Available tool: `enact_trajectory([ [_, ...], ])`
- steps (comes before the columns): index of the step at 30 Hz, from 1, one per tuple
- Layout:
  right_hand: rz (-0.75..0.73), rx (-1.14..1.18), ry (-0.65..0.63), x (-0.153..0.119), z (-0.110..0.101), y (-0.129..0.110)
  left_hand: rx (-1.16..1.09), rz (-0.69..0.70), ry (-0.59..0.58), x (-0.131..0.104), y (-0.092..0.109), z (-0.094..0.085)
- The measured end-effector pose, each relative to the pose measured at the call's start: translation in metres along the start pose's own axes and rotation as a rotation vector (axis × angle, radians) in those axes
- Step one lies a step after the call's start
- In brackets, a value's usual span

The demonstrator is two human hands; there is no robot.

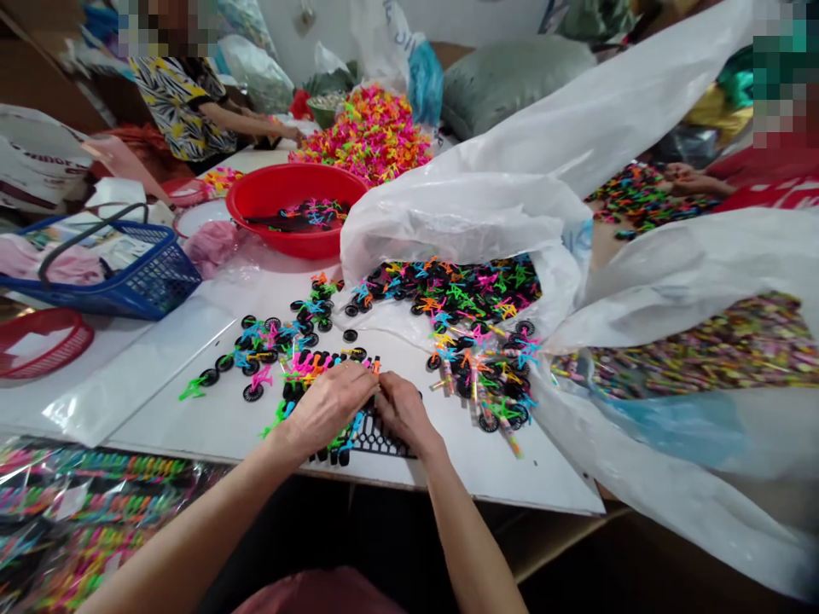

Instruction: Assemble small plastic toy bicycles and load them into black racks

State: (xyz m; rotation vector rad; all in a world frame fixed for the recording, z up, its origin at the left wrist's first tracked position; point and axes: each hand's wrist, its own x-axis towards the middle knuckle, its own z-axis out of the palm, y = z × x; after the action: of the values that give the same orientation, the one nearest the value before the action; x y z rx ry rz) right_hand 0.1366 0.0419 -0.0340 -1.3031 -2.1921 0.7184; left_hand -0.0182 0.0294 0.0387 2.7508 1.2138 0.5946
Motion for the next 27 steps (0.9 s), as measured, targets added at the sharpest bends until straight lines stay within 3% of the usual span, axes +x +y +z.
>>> enact_trajectory([
  [4,0.006,0.069,0.035,-0.003,0.003,-0.002,0.052,0.001,0.005,-0.001,-0.003,0.001],
  [7,0.11,0.067,0.087,-0.014,-0.021,0.0,0.005,0.007,0.026,-0.002,-0.004,0.0],
  [11,0.49,-0.427,0.175,-0.021,-0.07,0.013,-0.096,-0.025,0.076,-0.002,-0.007,0.0],
  [13,0.57,-0.648,0.105,-0.016,-0.083,0.019,-0.096,-0.035,0.09,-0.001,-0.011,0.001],
  [16,0.606,-0.73,0.055,-0.006,-0.086,0.023,-0.077,-0.06,0.09,0.002,-0.022,0.002],
  [19,0.586,-0.588,0.148,-0.007,-0.079,0.02,-0.054,-0.101,0.077,0.002,-0.033,-0.001],
  [22,0.435,-0.282,0.23,-0.016,-0.068,0.015,0.008,-0.154,0.081,0.003,-0.033,-0.008],
  [27,0.276,-0.007,0.444,-0.019,-0.052,0.002,0.007,-0.368,0.198,0.019,0.002,-0.016],
])
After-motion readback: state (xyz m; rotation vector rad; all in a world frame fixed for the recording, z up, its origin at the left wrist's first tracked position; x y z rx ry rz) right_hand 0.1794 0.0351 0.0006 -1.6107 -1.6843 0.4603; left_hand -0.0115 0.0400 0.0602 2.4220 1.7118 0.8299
